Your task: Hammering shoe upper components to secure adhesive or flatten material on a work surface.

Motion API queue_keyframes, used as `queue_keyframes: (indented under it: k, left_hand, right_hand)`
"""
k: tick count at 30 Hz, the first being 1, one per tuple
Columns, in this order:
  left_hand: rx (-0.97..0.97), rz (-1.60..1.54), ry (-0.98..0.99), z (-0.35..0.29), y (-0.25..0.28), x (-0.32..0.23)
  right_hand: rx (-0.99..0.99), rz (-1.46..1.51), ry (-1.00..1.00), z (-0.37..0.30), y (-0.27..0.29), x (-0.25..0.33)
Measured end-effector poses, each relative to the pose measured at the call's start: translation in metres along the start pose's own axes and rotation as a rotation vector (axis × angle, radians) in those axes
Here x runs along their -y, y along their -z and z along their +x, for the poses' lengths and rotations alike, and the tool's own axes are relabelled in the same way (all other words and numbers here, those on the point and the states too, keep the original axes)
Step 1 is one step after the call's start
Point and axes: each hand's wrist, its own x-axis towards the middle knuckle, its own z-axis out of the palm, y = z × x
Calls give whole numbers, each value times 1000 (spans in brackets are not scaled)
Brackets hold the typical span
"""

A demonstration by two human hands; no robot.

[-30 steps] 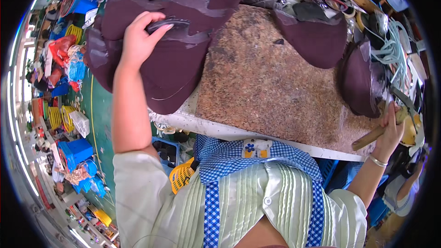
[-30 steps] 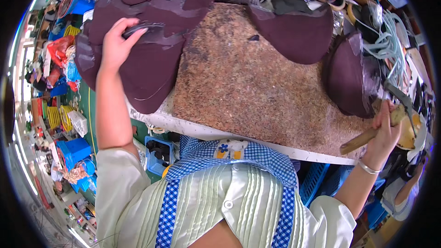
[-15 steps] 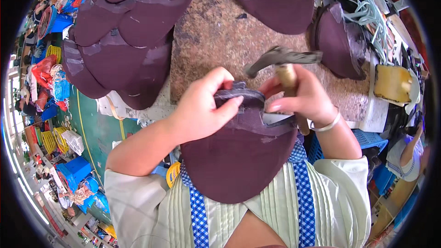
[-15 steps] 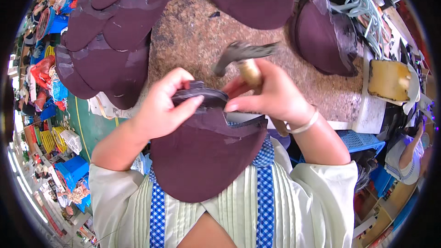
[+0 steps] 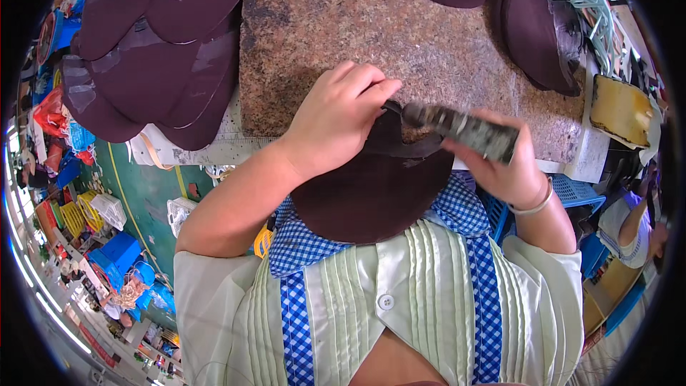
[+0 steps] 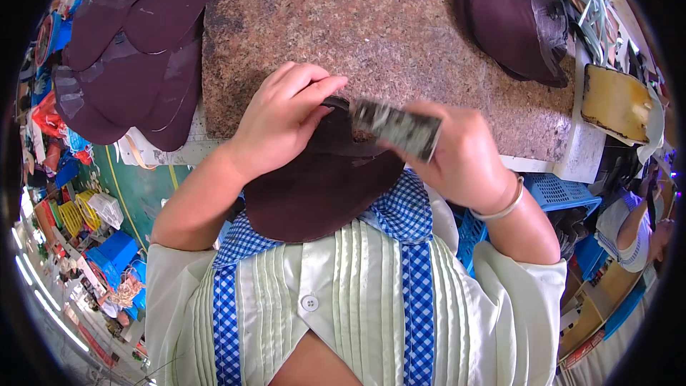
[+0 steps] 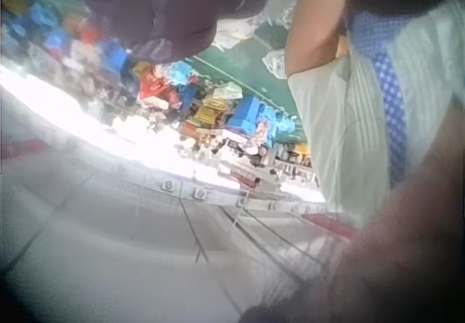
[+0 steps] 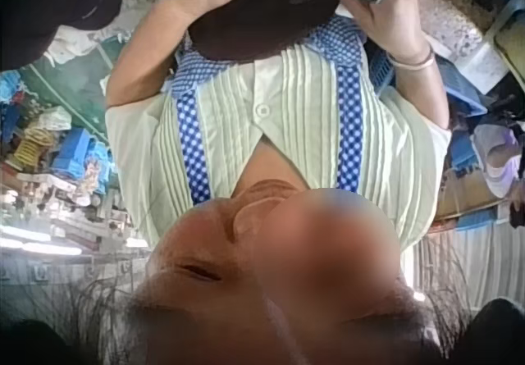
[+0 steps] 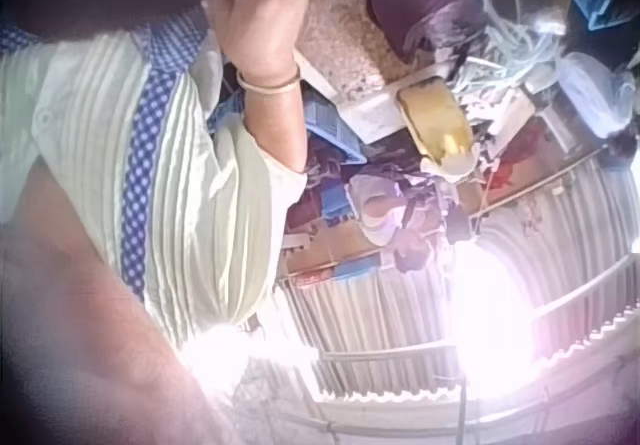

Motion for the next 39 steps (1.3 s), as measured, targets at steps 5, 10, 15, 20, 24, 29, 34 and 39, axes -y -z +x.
queue_keyframes:
  k: [5,10,15,20,24,29,34,39]
  left_hand:
    - [238,-43,-69,18,12,8]
    - [286,14,-173,28,20,14]
    - [261,66,-405,28,23,24]
    - [225,46,-455,25,20,27]
    - [228,67,-525,27,23,28]
    - [183,71,-508,22,19,33]
    - [131,6,-354,26,17,33]
    - [201,-132,-261,23,17,35]
  right_hand:
    - [111,-123,37,-16,-6,-1]
    - [20,-130,-82,-21,-9,-1]
    - [-25,-101,-129,-20,-15,3]
    - [-129,-160,16,-10,-24,-2]
    - [-85,-199,-54,-12,-22,5]
    - [-52,-190,-70,-11,-25,10]
    - [-91,-273,-1,-10,-31,10]
    - [-151,-195,6,-11,-32,-3]
